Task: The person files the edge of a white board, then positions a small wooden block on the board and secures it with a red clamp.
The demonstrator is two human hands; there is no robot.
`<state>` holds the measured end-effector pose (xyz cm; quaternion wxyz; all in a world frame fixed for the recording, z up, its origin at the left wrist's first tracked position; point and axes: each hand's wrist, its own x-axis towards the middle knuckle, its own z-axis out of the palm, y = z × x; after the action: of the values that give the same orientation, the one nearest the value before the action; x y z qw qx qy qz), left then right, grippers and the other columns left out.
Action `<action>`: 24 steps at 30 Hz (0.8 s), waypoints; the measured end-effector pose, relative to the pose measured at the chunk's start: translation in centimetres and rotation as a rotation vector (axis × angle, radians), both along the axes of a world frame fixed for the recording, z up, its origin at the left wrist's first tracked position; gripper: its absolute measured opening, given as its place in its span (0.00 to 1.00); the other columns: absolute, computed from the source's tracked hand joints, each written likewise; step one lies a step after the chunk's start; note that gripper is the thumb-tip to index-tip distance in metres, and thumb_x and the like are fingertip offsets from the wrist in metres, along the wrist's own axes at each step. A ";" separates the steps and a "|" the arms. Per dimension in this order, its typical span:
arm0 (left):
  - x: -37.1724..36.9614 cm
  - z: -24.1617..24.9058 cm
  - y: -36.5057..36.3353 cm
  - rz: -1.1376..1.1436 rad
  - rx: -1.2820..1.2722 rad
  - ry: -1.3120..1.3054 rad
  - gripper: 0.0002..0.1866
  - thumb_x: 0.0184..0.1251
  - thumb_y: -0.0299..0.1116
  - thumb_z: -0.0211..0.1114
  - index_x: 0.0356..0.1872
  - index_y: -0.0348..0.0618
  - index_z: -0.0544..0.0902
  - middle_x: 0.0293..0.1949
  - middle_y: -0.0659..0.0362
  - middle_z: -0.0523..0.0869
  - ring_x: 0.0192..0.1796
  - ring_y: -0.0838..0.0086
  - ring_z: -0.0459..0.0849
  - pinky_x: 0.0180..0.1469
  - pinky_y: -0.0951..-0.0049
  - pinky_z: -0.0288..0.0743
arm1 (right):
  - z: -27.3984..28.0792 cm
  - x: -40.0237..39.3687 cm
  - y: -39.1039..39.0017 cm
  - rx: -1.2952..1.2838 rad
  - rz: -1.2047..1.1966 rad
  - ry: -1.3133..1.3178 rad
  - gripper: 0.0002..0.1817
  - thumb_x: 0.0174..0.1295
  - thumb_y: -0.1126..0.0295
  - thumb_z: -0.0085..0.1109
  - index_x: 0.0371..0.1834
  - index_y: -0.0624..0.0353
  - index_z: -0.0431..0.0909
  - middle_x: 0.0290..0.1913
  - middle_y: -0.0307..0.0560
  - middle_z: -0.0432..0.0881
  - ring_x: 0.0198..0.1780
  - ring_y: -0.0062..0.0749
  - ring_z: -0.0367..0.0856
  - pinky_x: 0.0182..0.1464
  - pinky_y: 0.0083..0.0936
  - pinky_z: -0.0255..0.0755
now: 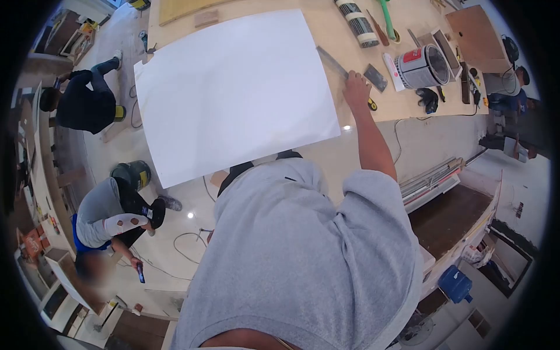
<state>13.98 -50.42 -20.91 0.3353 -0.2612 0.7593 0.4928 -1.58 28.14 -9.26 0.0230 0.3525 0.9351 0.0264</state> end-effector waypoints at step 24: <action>22.2 -0.5 3.6 -0.021 -0.458 -0.028 0.33 0.75 0.56 0.65 0.41 0.23 0.86 0.37 0.39 0.91 0.41 0.55 0.90 0.47 0.55 0.81 | 4.9 3.1 -32.5 -2.207 0.240 -0.537 0.18 0.77 0.55 0.65 0.58 0.57 0.84 0.46 0.43 0.89 0.44 0.29 0.88 0.47 0.27 0.83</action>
<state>36.21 -46.79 -21.38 0.2828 -0.3293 0.8492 0.3006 1.51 -4.41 -4.32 0.5170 0.0313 0.4406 -0.7332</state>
